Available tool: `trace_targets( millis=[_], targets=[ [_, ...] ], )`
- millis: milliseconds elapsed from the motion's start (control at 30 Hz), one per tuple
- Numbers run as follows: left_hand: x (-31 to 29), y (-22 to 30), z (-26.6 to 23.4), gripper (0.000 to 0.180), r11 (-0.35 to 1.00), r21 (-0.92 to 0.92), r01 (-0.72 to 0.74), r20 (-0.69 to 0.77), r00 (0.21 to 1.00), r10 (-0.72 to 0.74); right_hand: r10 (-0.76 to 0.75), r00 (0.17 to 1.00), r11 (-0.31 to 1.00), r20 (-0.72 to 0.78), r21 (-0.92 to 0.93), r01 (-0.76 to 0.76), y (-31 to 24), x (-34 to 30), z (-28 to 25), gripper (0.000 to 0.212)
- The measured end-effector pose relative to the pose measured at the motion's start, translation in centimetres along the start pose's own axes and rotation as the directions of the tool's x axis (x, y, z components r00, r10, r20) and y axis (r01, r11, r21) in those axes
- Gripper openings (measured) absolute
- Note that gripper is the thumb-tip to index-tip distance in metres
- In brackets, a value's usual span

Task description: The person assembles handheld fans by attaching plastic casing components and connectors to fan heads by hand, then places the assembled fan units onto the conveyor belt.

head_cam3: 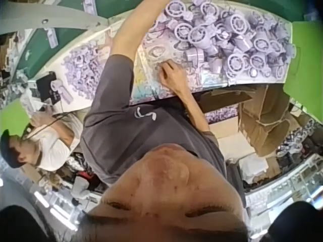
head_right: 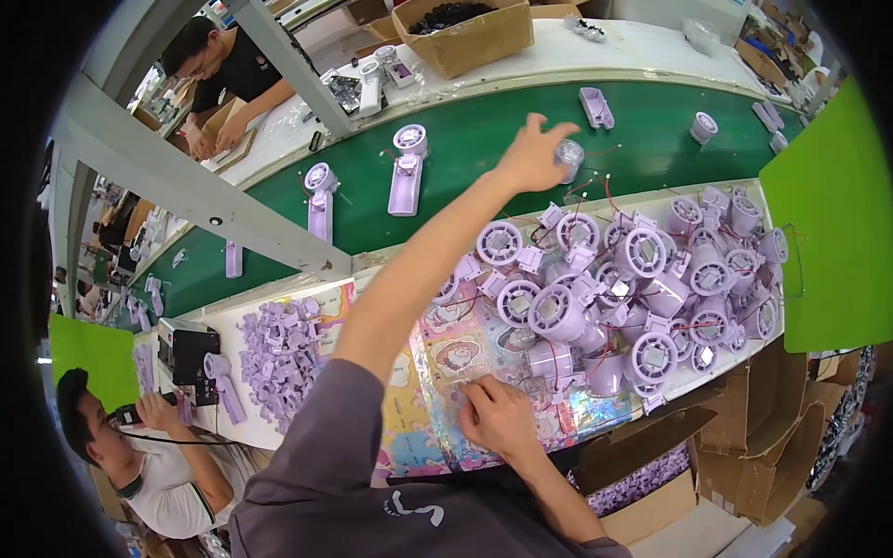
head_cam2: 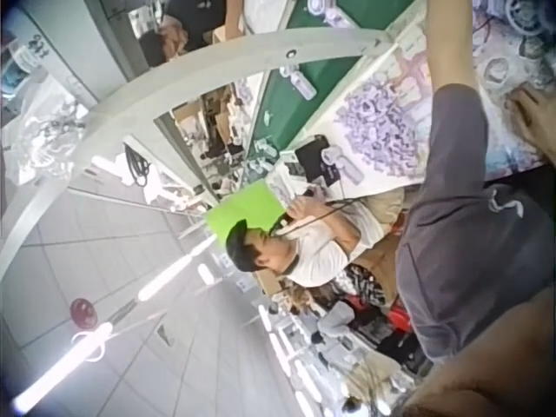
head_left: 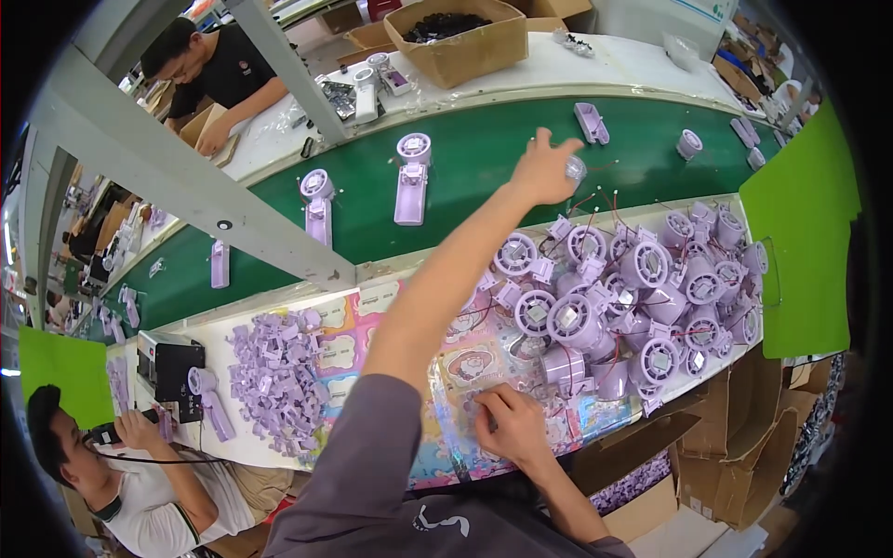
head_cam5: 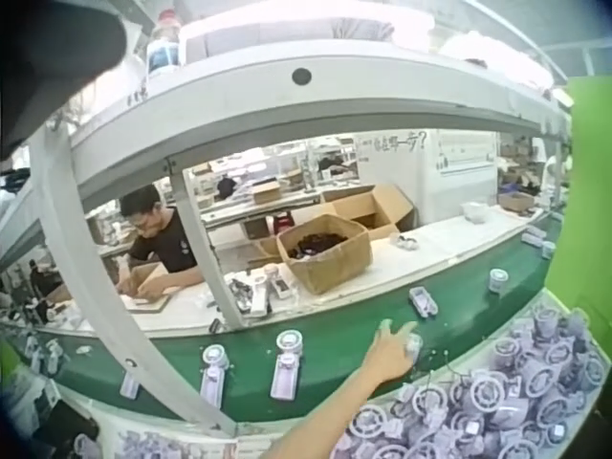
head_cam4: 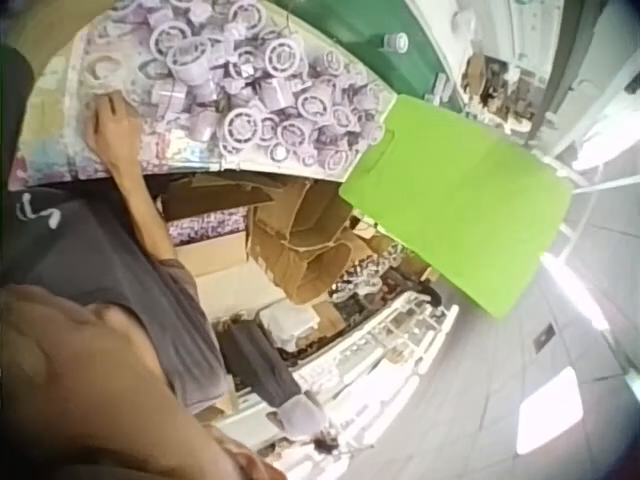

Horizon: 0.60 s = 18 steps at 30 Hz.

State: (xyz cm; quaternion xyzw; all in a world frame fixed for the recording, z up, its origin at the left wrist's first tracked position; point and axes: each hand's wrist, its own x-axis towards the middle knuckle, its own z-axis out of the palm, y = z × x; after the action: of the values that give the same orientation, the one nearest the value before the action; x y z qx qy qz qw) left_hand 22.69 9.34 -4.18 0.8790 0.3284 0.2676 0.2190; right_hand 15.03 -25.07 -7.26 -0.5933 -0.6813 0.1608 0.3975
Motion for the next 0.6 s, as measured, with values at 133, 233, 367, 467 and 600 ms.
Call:
trace_targets(
  millis=[133, 233, 367, 467, 600],
  targets=[
    [1.6, 0.1, 3.0, 0.052, 0.993, 0.090, 0.071, 0.220, 0.971, -0.089, 0.017, 1.000, 1.000, -0.015, 0.007, -0.017, -0.1, -0.3, 0.3, 0.016],
    [1.2, 0.8, 1.8, 0.044, 0.983, -0.001, 0.182, 0.181, 0.967, -0.179, 0.021, 0.999, 1.000, -0.044, 0.001, -0.021, 0.3, -0.5, 0.2, 0.018],
    [-2.6, 1.9, -4.2, 0.031, 0.924, -0.360, 0.127, -0.314, 0.916, -0.248, 0.021, 0.999, 0.999, -0.037, 0.031, -0.019, 0.5, -0.6, 0.1, 0.016],
    [-9.0, 1.0, -11.0, 0.025, 0.763, -0.645, -0.033, -0.449, 0.825, -0.344, 0.024, 0.999, 0.996, -0.025, 0.086, -0.022, -0.3, -0.4, 0.3, 0.014],
    [-22.0, 2.8, -15.1, 0.062, 0.593, -0.802, -0.064, -0.374, 0.829, -0.416, 0.069, 0.997, 0.992, -0.038, 0.105, -0.065, 0.2, -0.8, 0.1, 0.013]
  ],
)
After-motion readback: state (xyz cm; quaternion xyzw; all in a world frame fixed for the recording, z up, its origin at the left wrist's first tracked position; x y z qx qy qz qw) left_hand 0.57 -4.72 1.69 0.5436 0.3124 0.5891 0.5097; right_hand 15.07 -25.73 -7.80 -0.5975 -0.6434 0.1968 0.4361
